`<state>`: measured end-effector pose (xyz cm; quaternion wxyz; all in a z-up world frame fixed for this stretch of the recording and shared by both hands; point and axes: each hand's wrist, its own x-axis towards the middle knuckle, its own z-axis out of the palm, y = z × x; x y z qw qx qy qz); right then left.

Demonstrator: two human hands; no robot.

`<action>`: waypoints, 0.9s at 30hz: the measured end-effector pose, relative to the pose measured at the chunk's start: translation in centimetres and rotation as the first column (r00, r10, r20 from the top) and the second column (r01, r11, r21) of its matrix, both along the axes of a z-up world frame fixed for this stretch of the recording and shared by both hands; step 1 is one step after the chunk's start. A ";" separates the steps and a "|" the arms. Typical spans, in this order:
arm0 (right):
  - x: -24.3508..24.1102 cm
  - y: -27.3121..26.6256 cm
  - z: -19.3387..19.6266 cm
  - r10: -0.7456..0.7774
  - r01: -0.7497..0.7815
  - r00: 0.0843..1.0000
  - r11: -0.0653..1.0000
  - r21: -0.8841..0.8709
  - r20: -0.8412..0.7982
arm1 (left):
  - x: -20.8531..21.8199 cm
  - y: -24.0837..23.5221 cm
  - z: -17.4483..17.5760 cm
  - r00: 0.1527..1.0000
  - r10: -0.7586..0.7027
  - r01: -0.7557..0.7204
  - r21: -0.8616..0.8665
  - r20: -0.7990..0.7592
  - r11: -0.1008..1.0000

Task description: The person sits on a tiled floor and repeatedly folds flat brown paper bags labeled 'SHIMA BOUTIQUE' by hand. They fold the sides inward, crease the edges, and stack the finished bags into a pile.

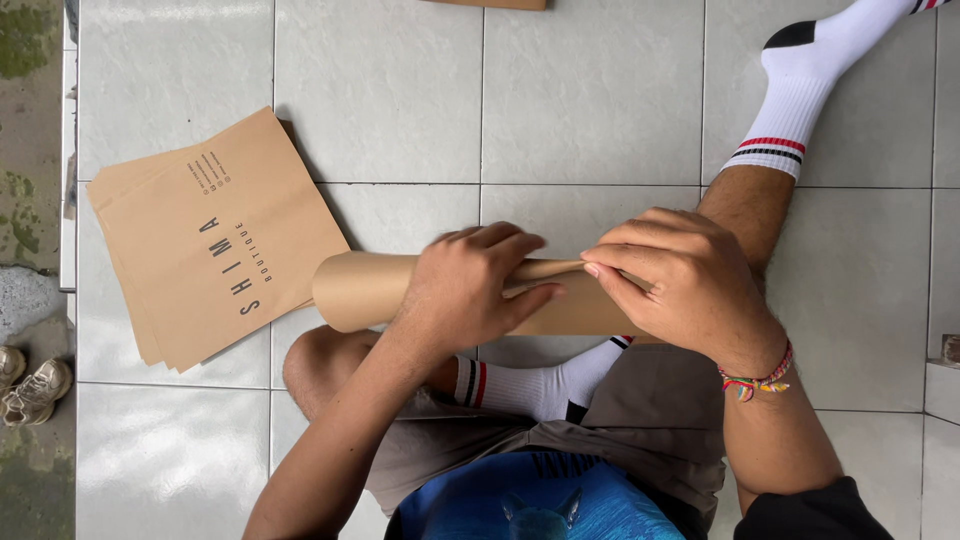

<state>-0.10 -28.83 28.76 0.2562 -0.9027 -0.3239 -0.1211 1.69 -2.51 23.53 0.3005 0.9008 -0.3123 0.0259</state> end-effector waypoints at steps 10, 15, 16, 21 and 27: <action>0.1 -0.7 -0.5 -0.039 0.051 0.984 0.996 0.067 -0.175 | 0.7 -2.5 0.9 0.977 -0.211 0.203 -0.161 -0.032 0.966; 0.5 -1.1 -1.2 -0.202 0.221 0.967 0.968 0.117 -0.154 | 0.1 -4.1 -1.8 0.854 0.116 0.063 -0.323 0.507 0.944; 0.6 -1.1 -1.8 -0.197 0.216 0.969 0.969 0.120 -0.150 | -0.4 -4.3 -1.4 0.851 0.120 0.060 -0.321 0.512 0.945; -0.9 2.2 -2.8 -0.331 0.391 0.912 0.879 0.274 -0.240 | -1.7 -4.9 -2.8 0.852 -0.016 -0.373 -0.627 -0.524 0.684; 1.7 5.0 -6.1 -0.135 0.134 0.987 0.991 -0.010 -0.091 | 0.2 -0.9 -10.4 0.558 0.023 -0.761 -0.500 -0.830 0.413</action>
